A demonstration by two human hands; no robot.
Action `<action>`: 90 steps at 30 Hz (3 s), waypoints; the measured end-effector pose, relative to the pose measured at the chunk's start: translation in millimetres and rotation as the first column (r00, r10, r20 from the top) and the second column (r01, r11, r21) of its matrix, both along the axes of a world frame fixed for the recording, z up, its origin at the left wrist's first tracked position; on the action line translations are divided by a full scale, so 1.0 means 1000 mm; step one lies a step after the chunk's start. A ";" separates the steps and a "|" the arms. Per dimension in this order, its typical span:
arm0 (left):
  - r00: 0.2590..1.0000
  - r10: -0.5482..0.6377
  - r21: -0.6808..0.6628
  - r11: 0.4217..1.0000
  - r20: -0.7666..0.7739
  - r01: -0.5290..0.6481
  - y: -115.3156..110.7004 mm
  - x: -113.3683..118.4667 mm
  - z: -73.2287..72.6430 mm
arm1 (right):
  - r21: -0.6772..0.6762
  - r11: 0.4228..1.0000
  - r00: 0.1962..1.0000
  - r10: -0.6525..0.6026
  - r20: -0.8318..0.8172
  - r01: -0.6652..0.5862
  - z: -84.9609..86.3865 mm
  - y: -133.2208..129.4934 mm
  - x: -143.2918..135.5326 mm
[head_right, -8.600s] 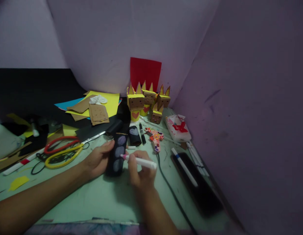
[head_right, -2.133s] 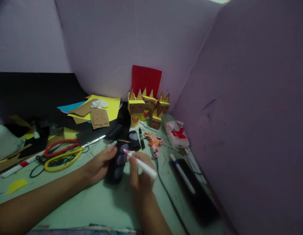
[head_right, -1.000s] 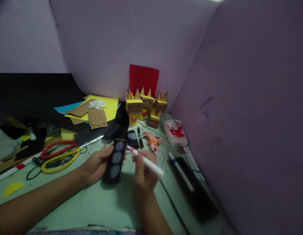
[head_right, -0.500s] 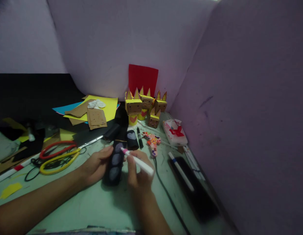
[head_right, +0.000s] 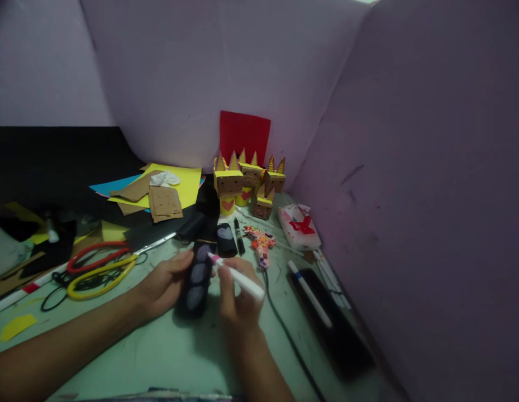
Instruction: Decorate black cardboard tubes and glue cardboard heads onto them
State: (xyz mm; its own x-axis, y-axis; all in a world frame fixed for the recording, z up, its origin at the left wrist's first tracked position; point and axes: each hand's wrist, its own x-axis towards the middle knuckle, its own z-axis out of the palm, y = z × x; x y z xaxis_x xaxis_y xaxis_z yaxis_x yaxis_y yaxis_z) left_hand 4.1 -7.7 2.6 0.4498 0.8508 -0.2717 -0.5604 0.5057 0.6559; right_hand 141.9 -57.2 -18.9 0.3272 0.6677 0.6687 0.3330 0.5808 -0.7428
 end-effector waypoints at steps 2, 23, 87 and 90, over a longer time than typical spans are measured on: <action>1.000 -0.001 -0.004 1.000 -0.009 0.001 0.000 0.000 0.000 | -0.008 1.000 1.000 0.008 0.003 -0.008 0.001 0.000 0.000; 0.999 -0.002 -0.029 1.000 -0.040 0.001 -0.002 0.000 0.004 | -0.011 1.000 1.000 -0.026 -0.013 0.026 0.001 0.000 0.001; 1.000 -0.007 0.097 0.995 -0.022 0.009 -0.003 0.002 0.002 | -0.021 0.995 0.995 -0.092 0.024 0.093 0.006 -0.002 -0.003; 1.000 -0.011 0.090 0.996 -0.018 0.012 -0.003 0.001 0.001 | -0.008 0.994 0.994 -0.110 0.011 0.110 0.005 -0.001 -0.003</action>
